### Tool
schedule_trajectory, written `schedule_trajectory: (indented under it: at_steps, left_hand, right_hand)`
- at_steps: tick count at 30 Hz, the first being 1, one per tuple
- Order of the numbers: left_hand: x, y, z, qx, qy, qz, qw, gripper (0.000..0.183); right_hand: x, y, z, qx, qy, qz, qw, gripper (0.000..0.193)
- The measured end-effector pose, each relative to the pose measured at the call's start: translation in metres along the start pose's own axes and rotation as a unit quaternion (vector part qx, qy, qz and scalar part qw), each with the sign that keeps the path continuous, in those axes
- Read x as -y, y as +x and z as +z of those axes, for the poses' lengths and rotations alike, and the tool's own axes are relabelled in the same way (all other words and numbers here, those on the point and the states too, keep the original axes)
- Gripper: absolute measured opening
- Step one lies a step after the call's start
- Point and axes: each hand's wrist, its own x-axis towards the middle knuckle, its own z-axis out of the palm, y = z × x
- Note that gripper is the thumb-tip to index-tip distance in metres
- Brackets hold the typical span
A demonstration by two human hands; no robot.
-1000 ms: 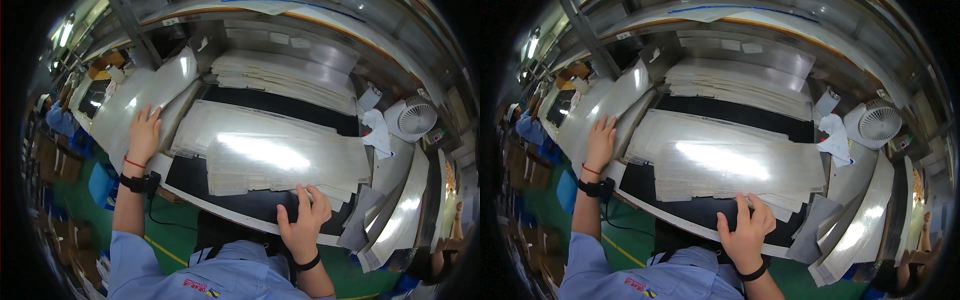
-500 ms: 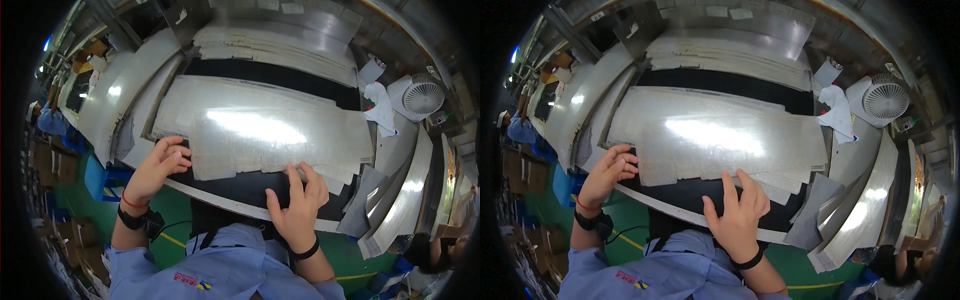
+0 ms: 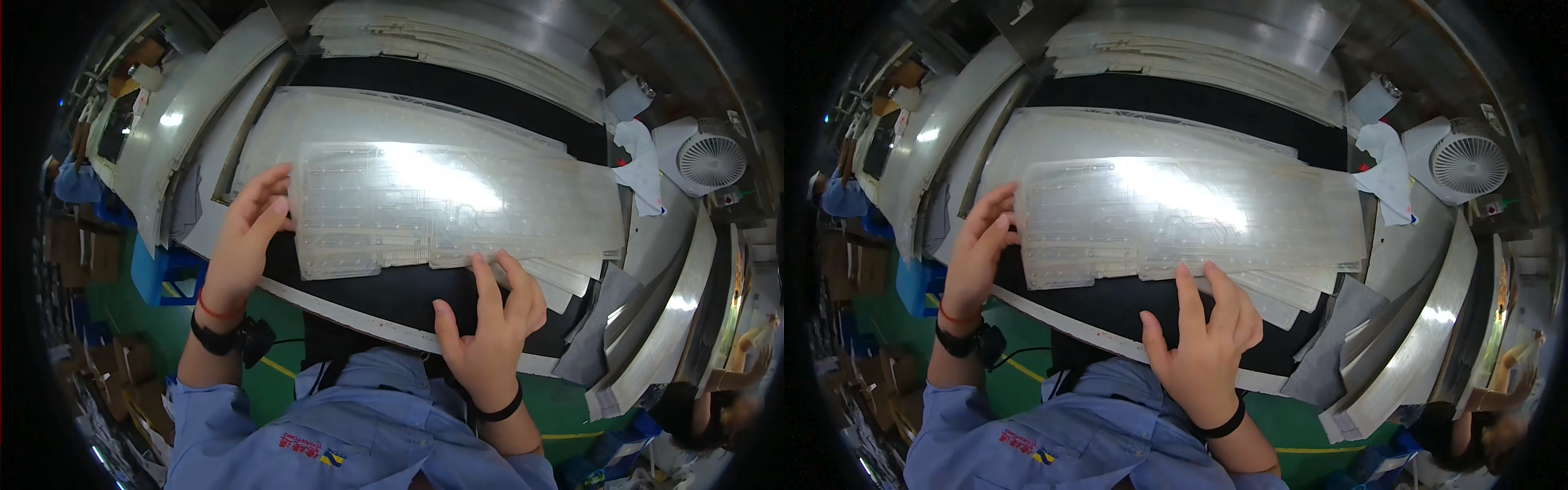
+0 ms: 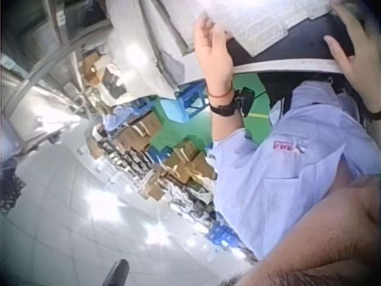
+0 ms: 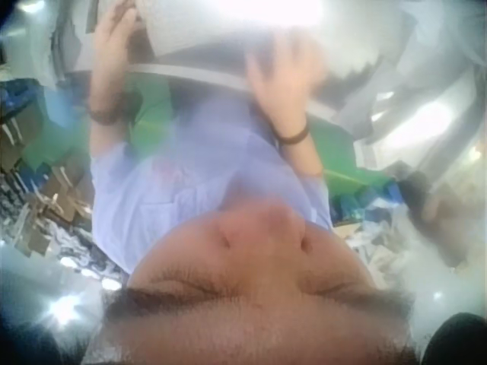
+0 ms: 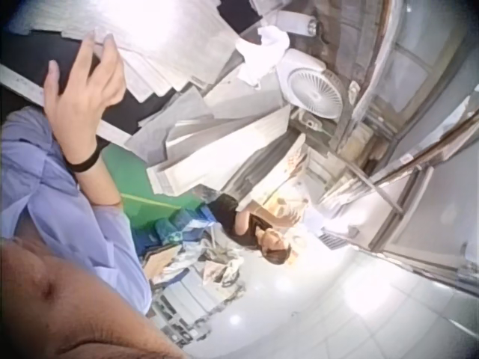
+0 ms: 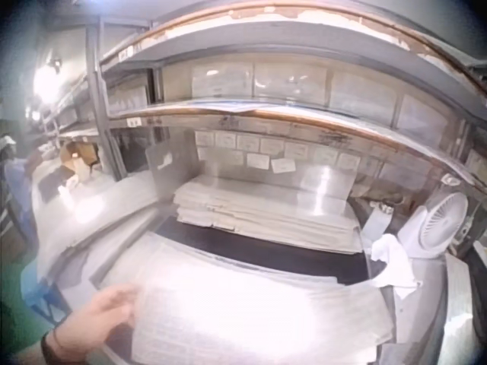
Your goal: Inspecting and sorting through a stack of flexible printed circuit boards or thin metal fabrication components.
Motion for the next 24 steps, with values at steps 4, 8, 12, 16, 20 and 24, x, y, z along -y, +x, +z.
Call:
schedule_trajectory:
  at_steps: [4, 8, 12, 16, 20, 24]
  left_hand:
    - [-0.006, -0.020, 0.002, -0.032, -0.089, -0.064, 0.993, 0.047]
    - [-0.002, -0.018, -0.004, 0.053, -0.231, -0.081, 0.968, 0.050]
    - [0.011, -0.011, -0.003, 0.159, -0.259, -0.085, 0.949, 0.058]
    - [0.015, -0.009, 0.001, 0.177, -0.219, -0.042, 0.959, 0.065]
    - [0.009, 0.008, 0.013, 0.141, -0.303, -0.006, 0.943, 0.065]
    - [0.011, 0.010, 0.015, 0.102, -0.286, 0.000, 0.953, 0.064]
  right_hand:
    - [0.001, 0.001, -0.001, 0.015, 0.003, 0.001, 1.000, 0.055]
    - [0.002, 0.003, -0.001, 0.023, -0.003, -0.003, 1.000, 0.056]
    - [0.001, 0.002, 0.001, 0.030, -0.004, -0.003, 1.000, 0.056]
    - [0.000, 0.004, 0.002, 0.031, -0.007, -0.009, 0.999, 0.057]
    - [0.002, 0.005, 0.000, 0.052, 0.006, -0.003, 0.999, 0.062]
    - [0.002, 0.006, 0.000, 0.058, 0.002, -0.002, 0.998, 0.062]
